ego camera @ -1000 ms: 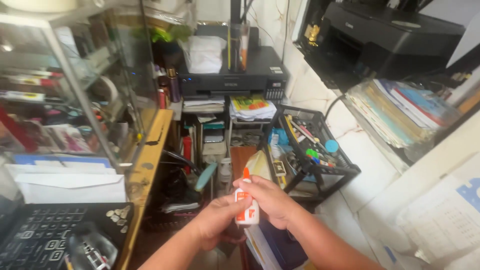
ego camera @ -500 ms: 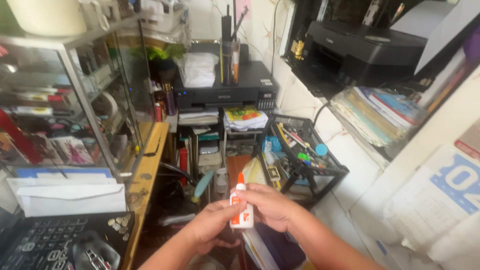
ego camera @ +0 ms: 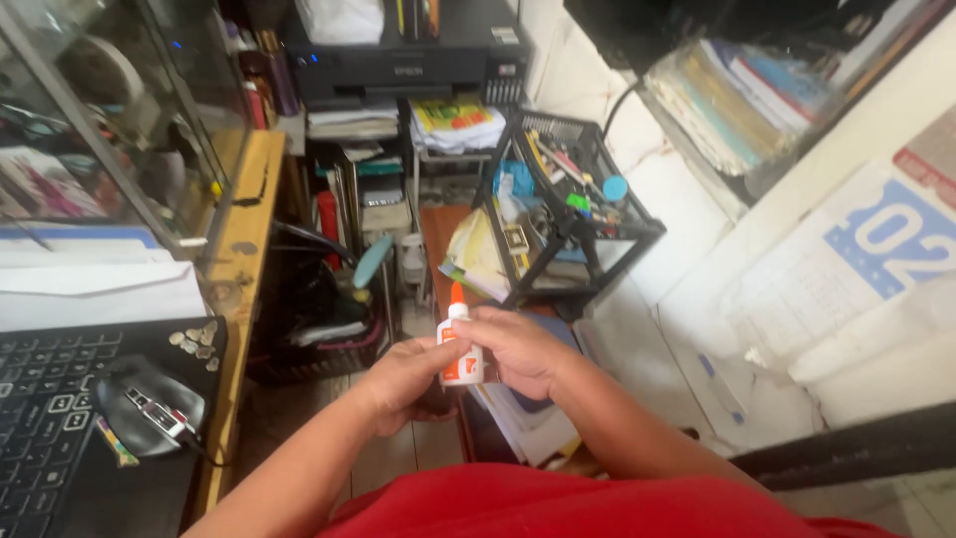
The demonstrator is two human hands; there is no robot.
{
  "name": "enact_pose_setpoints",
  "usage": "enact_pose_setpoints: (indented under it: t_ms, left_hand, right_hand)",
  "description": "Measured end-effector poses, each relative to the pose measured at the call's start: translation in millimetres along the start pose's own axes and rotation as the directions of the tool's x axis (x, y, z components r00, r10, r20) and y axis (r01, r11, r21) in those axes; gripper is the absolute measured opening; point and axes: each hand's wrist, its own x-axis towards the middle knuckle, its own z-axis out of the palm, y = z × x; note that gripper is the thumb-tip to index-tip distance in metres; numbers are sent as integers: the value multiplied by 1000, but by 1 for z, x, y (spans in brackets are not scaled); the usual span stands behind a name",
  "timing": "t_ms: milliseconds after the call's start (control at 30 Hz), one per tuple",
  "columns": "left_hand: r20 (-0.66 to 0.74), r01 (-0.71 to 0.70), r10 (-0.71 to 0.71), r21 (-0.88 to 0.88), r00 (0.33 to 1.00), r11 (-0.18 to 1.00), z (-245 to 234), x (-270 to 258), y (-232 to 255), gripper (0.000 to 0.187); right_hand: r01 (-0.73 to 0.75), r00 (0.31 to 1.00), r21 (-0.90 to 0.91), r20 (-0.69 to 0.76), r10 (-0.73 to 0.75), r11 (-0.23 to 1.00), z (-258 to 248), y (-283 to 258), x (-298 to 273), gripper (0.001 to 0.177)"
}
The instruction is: Organizing various small items including glue, stickers, and a mechanical part in a storage area.
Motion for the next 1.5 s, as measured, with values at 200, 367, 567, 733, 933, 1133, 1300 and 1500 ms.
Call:
enact_pose_setpoints:
  t_ms: [200, 367, 567, 733, 933, 1133, 1300, 1500]
  left_hand:
    - [11, -11, 10, 82, 1000, 997, 8, 21, -13, 34]
    - [-54, 19, -15, 72, 998, 997, 19, 37, -19, 37]
    - [-118, 75, -77, -25, 990, 997, 21, 68, -32, 39]
    - [-87, 126, -145, -194, 986, 973, 27, 89, -33, 41]
    - [-16, 87, -106, -442, 994, 893, 38, 96, -14, 52]
    - [-23, -38, 31, -475, 999, 879, 43, 93, 9, 56]
    - [-5, -133, 145, -429, 989, 893, 45, 84, 22, 58]
    - [-111, -75, 34, -395, 993, 916, 37, 110, -4, 48]
  right_hand:
    - [-8, 999, 152, -30, 13, 988, -25, 28, 9, 24]
    - [-92, 986, 273, -112, 127, 958, -56, 66, 11, 25]
    - [-136, 905, 297, -351, 240, 945, -109, 114, -11, 30]
    - [-68, 816, 338, -522, 247, 939, -165, 137, -23, 35]
    - [-201, 679, 261, -658, 326, 944, -212, 158, -15, 40]
    - [-225, 745, 106, -622, 242, 968, -277, 226, 27, 40]
    - [-420, 644, -11, -708, 290, 907, -275, 218, 23, 50]
    - [-424, 694, -240, -706, 143, 874, -274, 231, 14, 70]
